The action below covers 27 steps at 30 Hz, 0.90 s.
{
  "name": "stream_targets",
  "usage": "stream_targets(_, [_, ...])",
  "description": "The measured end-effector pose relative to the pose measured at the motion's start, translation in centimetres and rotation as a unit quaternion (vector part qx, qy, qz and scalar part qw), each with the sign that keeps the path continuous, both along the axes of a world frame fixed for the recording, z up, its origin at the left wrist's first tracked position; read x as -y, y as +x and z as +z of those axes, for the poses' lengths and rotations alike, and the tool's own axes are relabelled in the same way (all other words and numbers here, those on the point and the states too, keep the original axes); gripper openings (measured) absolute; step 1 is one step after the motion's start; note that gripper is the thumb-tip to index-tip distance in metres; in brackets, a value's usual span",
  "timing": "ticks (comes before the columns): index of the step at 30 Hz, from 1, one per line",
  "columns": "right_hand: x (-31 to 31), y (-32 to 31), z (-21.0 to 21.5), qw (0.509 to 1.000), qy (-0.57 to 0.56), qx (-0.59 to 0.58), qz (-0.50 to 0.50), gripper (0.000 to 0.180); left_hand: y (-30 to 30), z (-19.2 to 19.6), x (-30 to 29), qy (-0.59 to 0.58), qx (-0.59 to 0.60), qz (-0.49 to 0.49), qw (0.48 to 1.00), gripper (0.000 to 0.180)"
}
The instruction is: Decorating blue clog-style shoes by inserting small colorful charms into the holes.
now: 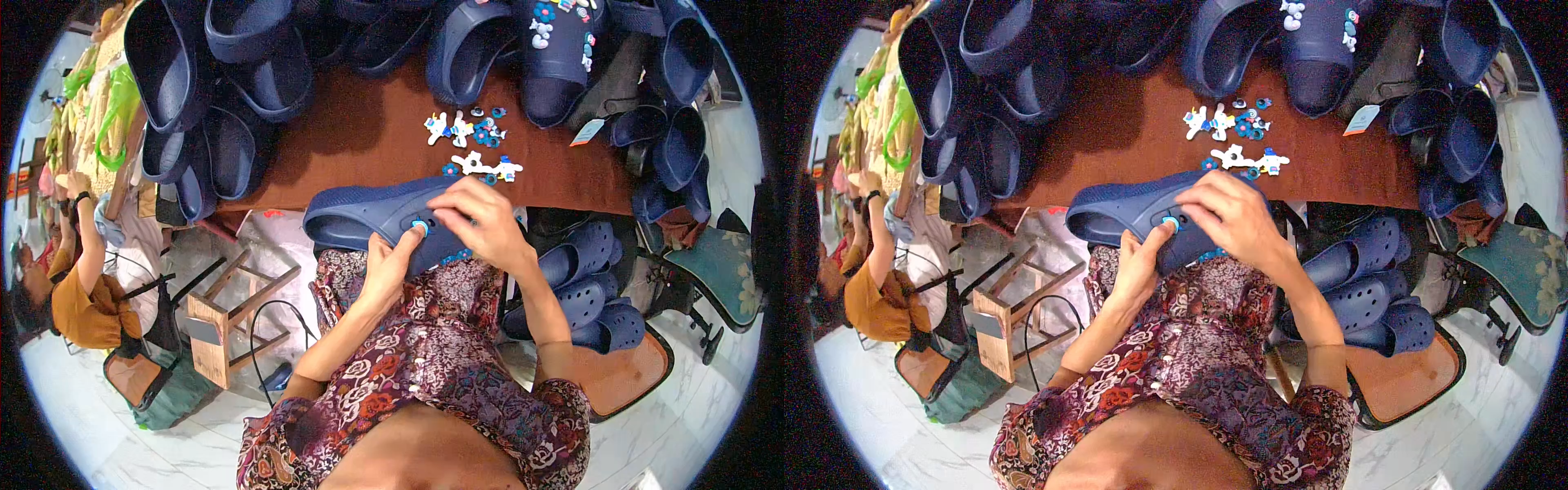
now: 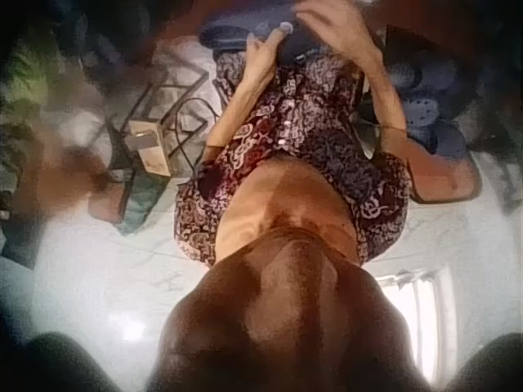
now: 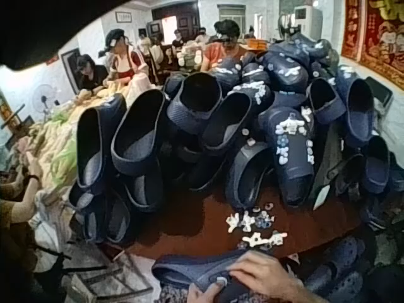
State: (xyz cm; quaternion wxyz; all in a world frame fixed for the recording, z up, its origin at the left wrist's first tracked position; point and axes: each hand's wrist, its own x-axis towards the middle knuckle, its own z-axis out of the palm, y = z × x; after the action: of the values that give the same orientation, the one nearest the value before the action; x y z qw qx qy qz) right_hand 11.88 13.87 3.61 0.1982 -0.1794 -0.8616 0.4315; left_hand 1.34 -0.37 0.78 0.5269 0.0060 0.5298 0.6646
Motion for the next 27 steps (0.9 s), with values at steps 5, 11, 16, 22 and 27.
stream_targets(5, [-3.1,1.7,-0.4,0.982,0.037,0.017,-0.183,0.013,-0.6,0.3,0.0,0.007,-0.006,-0.018,1.0,0.031])
stream_targets(11, [-7.7,3.1,-4.3,0.96,0.096,0.071,-0.252,0.014,-0.5,-0.5,0.5,0.016,0.016,-0.031,0.999,0.034])
stream_targets(16, [-8.4,2.8,-5.5,0.962,0.155,0.096,-0.201,0.02,-0.5,-0.8,0.7,0.025,0.014,-0.038,0.999,0.032])
stream_targets(22, [-8.7,2.2,-5.0,0.962,0.139,0.131,-0.195,0.019,-0.5,-0.1,0.6,0.016,0.003,-0.037,0.999,0.032])
stream_targets(27, [-8.8,2.6,-4.5,0.947,0.227,0.139,-0.182,0.015,-0.4,0.0,0.3,0.015,0.024,-0.034,0.999,0.03])
